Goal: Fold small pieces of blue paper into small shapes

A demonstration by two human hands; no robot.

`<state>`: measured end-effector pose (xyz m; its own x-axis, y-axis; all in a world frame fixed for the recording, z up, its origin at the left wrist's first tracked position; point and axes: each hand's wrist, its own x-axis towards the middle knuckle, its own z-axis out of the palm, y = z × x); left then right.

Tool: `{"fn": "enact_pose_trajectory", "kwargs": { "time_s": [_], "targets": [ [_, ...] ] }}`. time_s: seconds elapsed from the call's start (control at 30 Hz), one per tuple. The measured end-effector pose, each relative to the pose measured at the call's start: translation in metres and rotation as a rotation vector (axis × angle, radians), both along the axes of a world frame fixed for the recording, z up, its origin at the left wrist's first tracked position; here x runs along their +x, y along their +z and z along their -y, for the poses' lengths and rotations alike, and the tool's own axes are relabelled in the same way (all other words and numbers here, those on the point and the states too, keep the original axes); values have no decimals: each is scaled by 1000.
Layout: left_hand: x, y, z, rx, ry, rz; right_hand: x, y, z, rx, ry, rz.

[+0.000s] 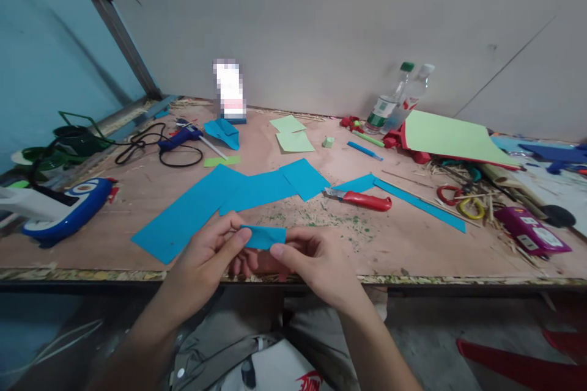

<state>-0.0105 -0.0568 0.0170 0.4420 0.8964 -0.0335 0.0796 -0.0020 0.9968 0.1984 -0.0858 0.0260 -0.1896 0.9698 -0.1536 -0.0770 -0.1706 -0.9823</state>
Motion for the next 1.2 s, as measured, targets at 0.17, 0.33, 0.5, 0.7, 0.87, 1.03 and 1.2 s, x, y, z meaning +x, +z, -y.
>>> {"fn": "enact_pose_trajectory", "kwargs": {
  "time_s": [0.17, 0.33, 0.5, 0.7, 0.87, 1.03, 1.2],
  "targets": [
    [1, 5, 0, 82, -13, -98, -3, 5, 0, -23, 12, -35],
    [-2, 7, 0, 105, -30, -112, -1, 4, 1, 21, 8, 5],
    [-4, 7, 3, 175, -133, -193, -1, 1, 0, 58, 37, 59],
    [-1, 6, 3, 226, -146, -238, 0, -3, 0, 133, 66, 139],
    [0, 6, 1, 228, -131, -244, -1, -1, 2, 211, 58, 264],
    [0, 8, 3, 249, -143, -242, -3, 0, 4, 274, 64, 364],
    [1, 7, 4, 242, -125, -204, -2, -1, 4, 297, 42, 358]
  ]
}}
